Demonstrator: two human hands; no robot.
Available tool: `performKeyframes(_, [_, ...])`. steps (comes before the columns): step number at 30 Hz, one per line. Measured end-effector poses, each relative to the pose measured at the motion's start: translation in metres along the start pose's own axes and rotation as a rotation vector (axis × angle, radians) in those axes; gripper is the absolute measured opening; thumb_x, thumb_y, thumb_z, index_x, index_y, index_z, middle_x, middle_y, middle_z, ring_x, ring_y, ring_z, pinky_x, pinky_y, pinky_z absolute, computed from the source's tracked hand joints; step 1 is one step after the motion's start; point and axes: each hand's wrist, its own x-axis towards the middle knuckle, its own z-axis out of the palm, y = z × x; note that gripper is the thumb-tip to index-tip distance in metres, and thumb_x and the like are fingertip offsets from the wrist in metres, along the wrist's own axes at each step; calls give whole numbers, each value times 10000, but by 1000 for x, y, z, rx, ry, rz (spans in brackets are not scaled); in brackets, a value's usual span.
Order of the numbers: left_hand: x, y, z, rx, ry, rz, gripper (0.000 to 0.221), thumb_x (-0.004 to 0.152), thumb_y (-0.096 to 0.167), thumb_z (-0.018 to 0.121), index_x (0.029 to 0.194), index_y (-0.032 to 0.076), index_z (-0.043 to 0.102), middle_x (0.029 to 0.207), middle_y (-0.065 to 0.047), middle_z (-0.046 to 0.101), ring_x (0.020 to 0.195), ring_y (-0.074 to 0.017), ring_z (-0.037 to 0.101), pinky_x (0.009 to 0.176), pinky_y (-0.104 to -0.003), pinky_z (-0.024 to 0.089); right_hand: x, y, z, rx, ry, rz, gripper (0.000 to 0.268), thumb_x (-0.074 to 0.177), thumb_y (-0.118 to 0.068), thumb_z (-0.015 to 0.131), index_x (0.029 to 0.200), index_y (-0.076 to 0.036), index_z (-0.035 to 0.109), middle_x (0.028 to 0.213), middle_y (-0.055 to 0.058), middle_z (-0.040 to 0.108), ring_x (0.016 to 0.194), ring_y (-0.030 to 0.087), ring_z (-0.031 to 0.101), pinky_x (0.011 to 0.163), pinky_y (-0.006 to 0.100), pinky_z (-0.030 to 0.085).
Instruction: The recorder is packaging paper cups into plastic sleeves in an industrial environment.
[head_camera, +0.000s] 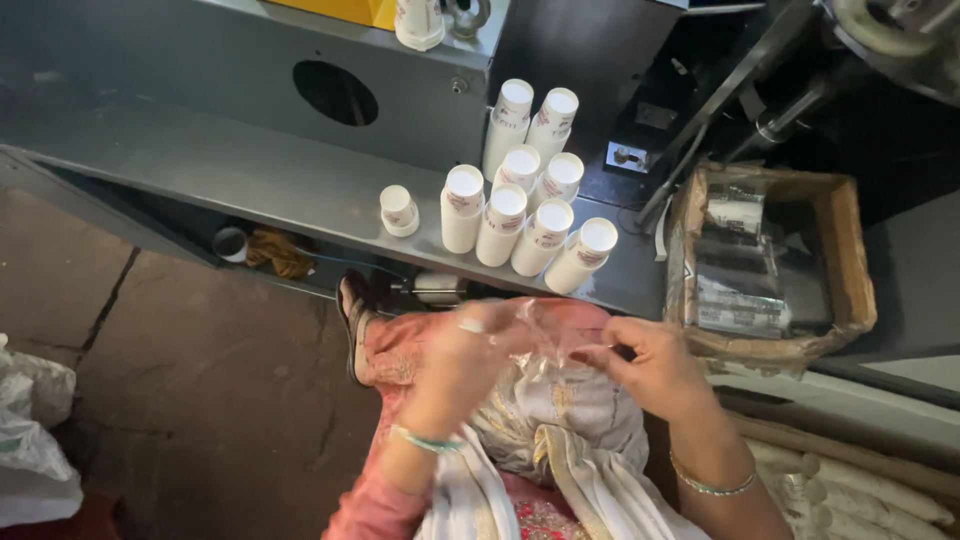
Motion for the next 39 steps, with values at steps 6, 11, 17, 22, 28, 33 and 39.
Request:
performKeyframes(6, [-7,35,38,-261,-378,407,517,783,287,830,1176,2,651,1077,-144,678,988,-372,673,827,-460,547,-10,-10,-18,39,-56,-162,103,840,-106,779,822,-16,734,709,20,703,615,78,661,538,257,504])
performKeyframes(11, [-18,4,86,-177,-684,160,267,876,223,717,1090,63,711,839,-200,699,783,-409,667,669,-506,515,-40,51,-46,161,213,49,50,923,-6,703,916,-4,753,778,12,683,677,83,606,583,231,481])
performKeyframes(17, [-4,20,126,-153,-710,233,186,917,187,632,1012,63,732,829,-220,691,737,-429,657,638,-531,509,-96,103,-106,235,302,206,105,877,19,700,976,16,733,896,1,694,824,74,639,703,216,509])
performKeyframes(22, [-8,29,194,9,-787,249,204,931,228,626,863,57,715,785,-214,696,750,-427,672,664,-543,524,-120,196,-100,262,283,504,148,834,6,746,982,17,754,862,46,748,734,108,654,625,262,518])
performKeyframes(28, [-17,2,249,219,-918,296,288,830,332,705,836,45,738,795,-221,698,739,-417,704,659,-524,569,-107,225,-84,194,467,688,154,823,-10,758,968,41,766,772,99,748,551,159,613,494,291,474])
performKeyframes(33, [4,24,245,200,-907,125,607,824,592,780,752,-9,740,752,-264,680,747,-429,696,685,-506,579,-101,232,-63,396,531,717,97,869,-17,696,918,54,741,670,123,701,474,155,569,416,289,422])
performKeyframes(39, [20,45,247,20,-706,172,409,834,428,752,756,26,733,736,-246,681,731,-440,681,695,-517,561,-84,244,-40,620,449,757,99,882,-25,727,945,18,664,675,115,655,466,175,544,387,289,386])
